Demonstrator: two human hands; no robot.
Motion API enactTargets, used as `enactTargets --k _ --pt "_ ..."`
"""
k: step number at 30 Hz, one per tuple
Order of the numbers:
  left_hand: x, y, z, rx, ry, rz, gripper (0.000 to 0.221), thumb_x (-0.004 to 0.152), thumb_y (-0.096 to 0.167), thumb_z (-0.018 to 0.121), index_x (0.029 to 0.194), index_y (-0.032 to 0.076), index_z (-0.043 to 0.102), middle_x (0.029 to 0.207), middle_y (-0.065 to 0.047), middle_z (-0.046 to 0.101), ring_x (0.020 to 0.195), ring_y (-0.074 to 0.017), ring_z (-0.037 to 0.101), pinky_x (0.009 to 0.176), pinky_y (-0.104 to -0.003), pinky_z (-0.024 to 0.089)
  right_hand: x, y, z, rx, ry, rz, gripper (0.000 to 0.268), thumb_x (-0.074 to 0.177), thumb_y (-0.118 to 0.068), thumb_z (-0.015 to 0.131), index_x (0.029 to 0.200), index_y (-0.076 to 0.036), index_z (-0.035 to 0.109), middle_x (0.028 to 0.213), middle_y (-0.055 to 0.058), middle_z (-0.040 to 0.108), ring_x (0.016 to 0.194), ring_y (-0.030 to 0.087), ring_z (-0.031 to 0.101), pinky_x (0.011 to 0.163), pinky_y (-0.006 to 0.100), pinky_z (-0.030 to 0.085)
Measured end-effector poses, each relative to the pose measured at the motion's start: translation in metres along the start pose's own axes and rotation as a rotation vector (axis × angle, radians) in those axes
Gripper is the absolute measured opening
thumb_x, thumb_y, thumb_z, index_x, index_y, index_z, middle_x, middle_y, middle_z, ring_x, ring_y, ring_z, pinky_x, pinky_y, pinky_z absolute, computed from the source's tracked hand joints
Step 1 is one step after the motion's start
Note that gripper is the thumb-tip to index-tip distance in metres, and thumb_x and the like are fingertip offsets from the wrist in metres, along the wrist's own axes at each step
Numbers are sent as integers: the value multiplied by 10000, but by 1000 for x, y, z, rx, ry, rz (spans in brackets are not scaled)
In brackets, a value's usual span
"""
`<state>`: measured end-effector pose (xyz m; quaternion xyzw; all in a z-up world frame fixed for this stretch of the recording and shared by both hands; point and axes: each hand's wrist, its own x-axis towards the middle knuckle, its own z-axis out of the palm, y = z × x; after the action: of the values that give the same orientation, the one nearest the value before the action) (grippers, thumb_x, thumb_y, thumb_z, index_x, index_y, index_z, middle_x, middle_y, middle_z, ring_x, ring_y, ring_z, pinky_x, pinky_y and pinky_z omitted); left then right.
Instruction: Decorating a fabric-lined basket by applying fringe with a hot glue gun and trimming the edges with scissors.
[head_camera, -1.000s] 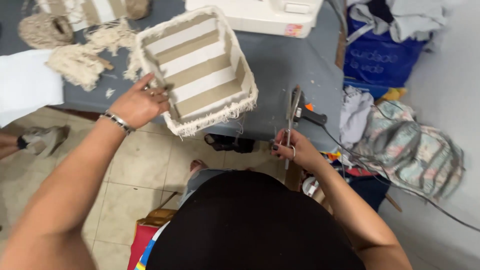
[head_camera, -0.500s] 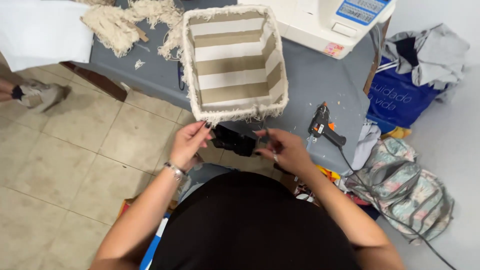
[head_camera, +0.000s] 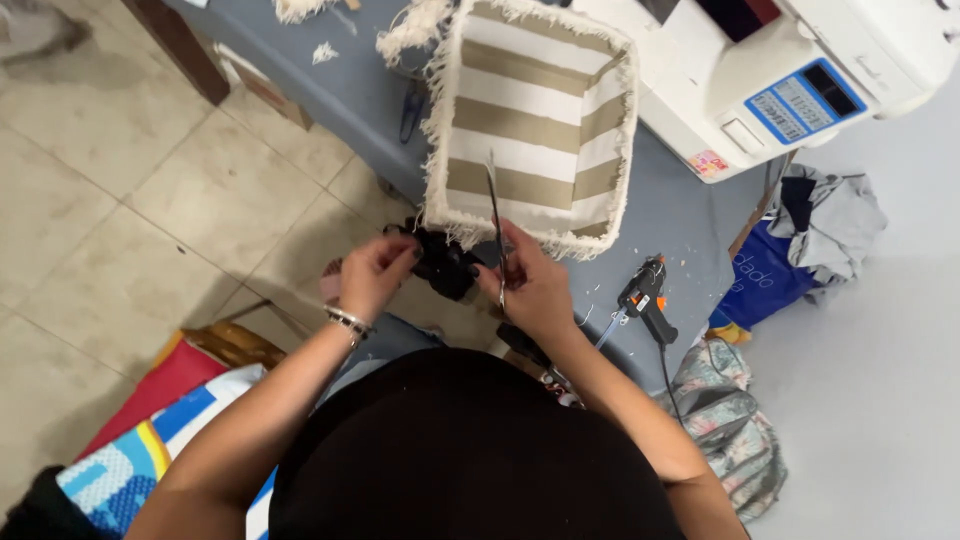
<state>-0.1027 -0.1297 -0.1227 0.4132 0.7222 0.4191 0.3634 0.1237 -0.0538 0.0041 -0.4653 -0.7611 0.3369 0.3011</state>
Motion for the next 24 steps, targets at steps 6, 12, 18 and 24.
enactTargets --k 6,12,18,24 --pt "23 49 0 44 115 443 568 826 65 820 1366 94 646 1249 -166 679 1166 -398 647 972 -481 527 7 -1 2 -97 -41 0 636 751 -238 907 1341 -169 681 619 22 667 532 178 644 539 273 528" --pt "33 -19 16 204 172 406 175 954 177 753 1103 260 791 961 69 773 943 -164 727 876 -285 545 11 9 3 -134 -38 24 592 759 -160 899 1311 -128 690 617 48 651 519 181 624 516 271 504" --pt "-11 -87 -55 809 -196 -5 529 1005 599 522 924 133 760 987 -111 755 863 -386 761 708 -500 612 -2 13 -16 22 46 51 532 719 -90 948 1196 -79 713 613 26 646 568 139 669 568 238 536" --pt "-50 -118 -103 870 -247 -164 547 954 678 497 1295 313 721 1643 -3 466 1387 -326 553 1076 -510 492 -41 47 -97 299 289 244 246 848 -128 851 996 -50 670 669 27 677 595 108 664 593 206 543"
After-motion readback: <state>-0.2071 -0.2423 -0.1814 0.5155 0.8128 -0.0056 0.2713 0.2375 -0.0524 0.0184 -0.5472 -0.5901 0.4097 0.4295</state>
